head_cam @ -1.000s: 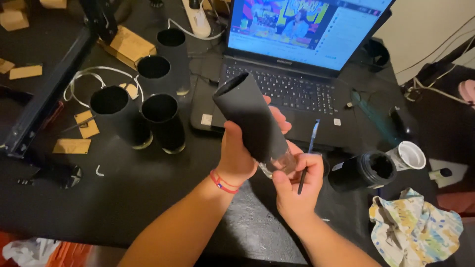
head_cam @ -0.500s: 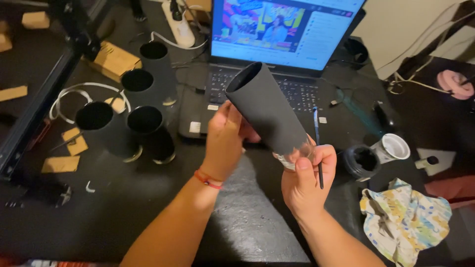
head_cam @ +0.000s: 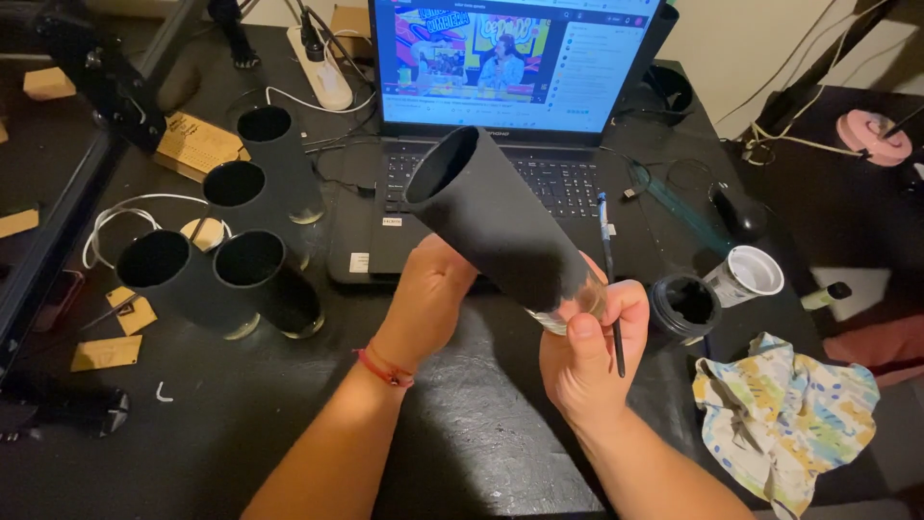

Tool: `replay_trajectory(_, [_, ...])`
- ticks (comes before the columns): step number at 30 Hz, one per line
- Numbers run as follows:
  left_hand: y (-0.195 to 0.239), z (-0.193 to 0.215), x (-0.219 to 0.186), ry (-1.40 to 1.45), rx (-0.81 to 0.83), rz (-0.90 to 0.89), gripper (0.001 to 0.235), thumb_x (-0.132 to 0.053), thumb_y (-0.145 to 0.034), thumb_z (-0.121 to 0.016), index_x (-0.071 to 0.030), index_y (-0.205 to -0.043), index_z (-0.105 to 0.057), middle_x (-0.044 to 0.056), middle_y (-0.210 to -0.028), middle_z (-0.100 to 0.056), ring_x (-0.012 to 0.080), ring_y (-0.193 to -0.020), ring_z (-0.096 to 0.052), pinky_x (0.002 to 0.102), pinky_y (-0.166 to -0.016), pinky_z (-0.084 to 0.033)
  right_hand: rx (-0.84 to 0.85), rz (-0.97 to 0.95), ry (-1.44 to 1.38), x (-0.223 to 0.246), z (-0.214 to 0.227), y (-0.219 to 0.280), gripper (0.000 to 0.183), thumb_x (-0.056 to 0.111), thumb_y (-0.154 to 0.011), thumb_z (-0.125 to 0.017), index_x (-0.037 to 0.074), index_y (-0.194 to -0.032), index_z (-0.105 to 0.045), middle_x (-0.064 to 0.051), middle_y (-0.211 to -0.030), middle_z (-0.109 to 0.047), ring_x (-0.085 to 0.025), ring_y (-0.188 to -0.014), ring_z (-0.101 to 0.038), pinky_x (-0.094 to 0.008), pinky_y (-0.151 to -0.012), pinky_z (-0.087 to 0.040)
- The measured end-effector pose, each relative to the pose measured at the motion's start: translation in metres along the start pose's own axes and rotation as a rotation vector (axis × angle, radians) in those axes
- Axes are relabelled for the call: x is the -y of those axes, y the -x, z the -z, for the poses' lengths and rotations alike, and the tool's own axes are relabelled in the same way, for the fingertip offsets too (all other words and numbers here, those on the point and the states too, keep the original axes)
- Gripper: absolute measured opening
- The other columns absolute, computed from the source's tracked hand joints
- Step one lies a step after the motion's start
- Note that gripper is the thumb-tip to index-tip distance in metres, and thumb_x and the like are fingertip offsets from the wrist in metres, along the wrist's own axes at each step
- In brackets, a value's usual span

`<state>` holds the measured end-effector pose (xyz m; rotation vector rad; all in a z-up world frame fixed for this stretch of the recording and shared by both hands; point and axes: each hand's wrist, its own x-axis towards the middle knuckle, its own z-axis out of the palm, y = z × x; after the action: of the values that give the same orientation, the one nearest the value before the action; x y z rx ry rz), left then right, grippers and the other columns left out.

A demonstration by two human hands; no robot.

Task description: The person paints a cylindrical object with black paint using a brush. They repeatedly dip the brush into a paint container and apply paint to the cylinder's surface while rotating it. The person places the cylinder down and picks up another cylinder to continue painting.

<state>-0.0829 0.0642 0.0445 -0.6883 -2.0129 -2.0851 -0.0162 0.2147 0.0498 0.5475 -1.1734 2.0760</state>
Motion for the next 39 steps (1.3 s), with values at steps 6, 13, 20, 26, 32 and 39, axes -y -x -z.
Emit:
replay_trajectory(6, [0.008,-0.01,0.014,0.197,-0.118,-0.016,0.03,-0.018,-0.103,-0.052,0.0,-0.123,-0.067,0.015,-0.112,-0.071,0.0231,-0.11,-0.062,0.048,-0.104,-0.045,0.006,0.054,0.075,-0.005,0.006,0.0,0.037,0.014,-0.093,-0.068,0.017,-0.088,-0.032,-0.023,-0.122,-0.061,-0.012,-0.09,-0.06,-0.026,-0.082,-0.051])
replay_trajectory(13, [0.029,-0.051,0.033,0.521,-0.109,-0.123,0.038,-0.007,-0.099,-0.052,0.004,-0.135,-0.051,0.019,-0.12,-0.064,0.0279,-0.111,-0.063,0.046,-0.092,-0.053,0.134,0.204,0.523,0.002,0.002,0.003,0.041,0.013,-0.088,-0.074,0.016,-0.085,-0.033,-0.027,-0.14,-0.052,-0.013,-0.092,-0.06,-0.023,-0.079,-0.05])
replay_trajectory(20, [0.022,-0.05,-0.011,0.88,-0.243,0.121,0.045,-0.008,-0.09,-0.069,0.004,-0.129,-0.052,0.021,-0.123,-0.066,0.0321,-0.117,-0.063,0.047,-0.095,-0.056,0.329,0.406,0.728,-0.02,0.015,0.011,0.049,0.002,-0.073,-0.086,0.008,-0.069,-0.038,-0.033,-0.129,-0.055,-0.046,-0.116,-0.062,-0.043,-0.091,-0.051])
replay_trajectory(26, [0.015,-0.039,0.006,0.891,-0.307,0.147,0.05,-0.011,-0.085,-0.077,0.003,-0.128,-0.057,0.02,-0.117,-0.068,0.0339,-0.113,-0.066,0.048,-0.093,-0.056,0.321,0.214,0.666,-0.02,0.009,0.011,0.049,0.011,-0.078,-0.084,0.012,-0.074,-0.035,-0.029,-0.133,-0.057,-0.027,-0.108,-0.063,-0.034,-0.084,-0.049])
replay_trajectory(32, [0.008,-0.017,-0.013,0.805,-0.267,-0.035,0.05,-0.011,-0.08,-0.082,0.002,-0.124,-0.06,0.017,-0.112,-0.07,0.0316,-0.112,-0.068,0.046,-0.095,-0.058,0.241,-0.021,0.381,-0.018,0.002,0.013,0.045,0.027,-0.088,-0.073,0.015,-0.081,-0.03,-0.032,-0.126,-0.06,-0.013,-0.087,-0.062,-0.024,-0.072,-0.051])
replay_trajectory(39, [0.006,-0.015,-0.014,0.728,-0.276,-0.123,0.055,-0.012,-0.078,-0.084,0.002,-0.124,-0.057,0.018,-0.109,-0.069,0.0319,-0.109,-0.069,0.048,-0.095,-0.059,0.245,-0.003,0.418,-0.023,0.005,0.013,0.038,0.032,-0.096,-0.061,0.014,-0.083,-0.03,-0.024,-0.112,-0.064,-0.008,-0.073,-0.044,-0.024,-0.067,-0.042])
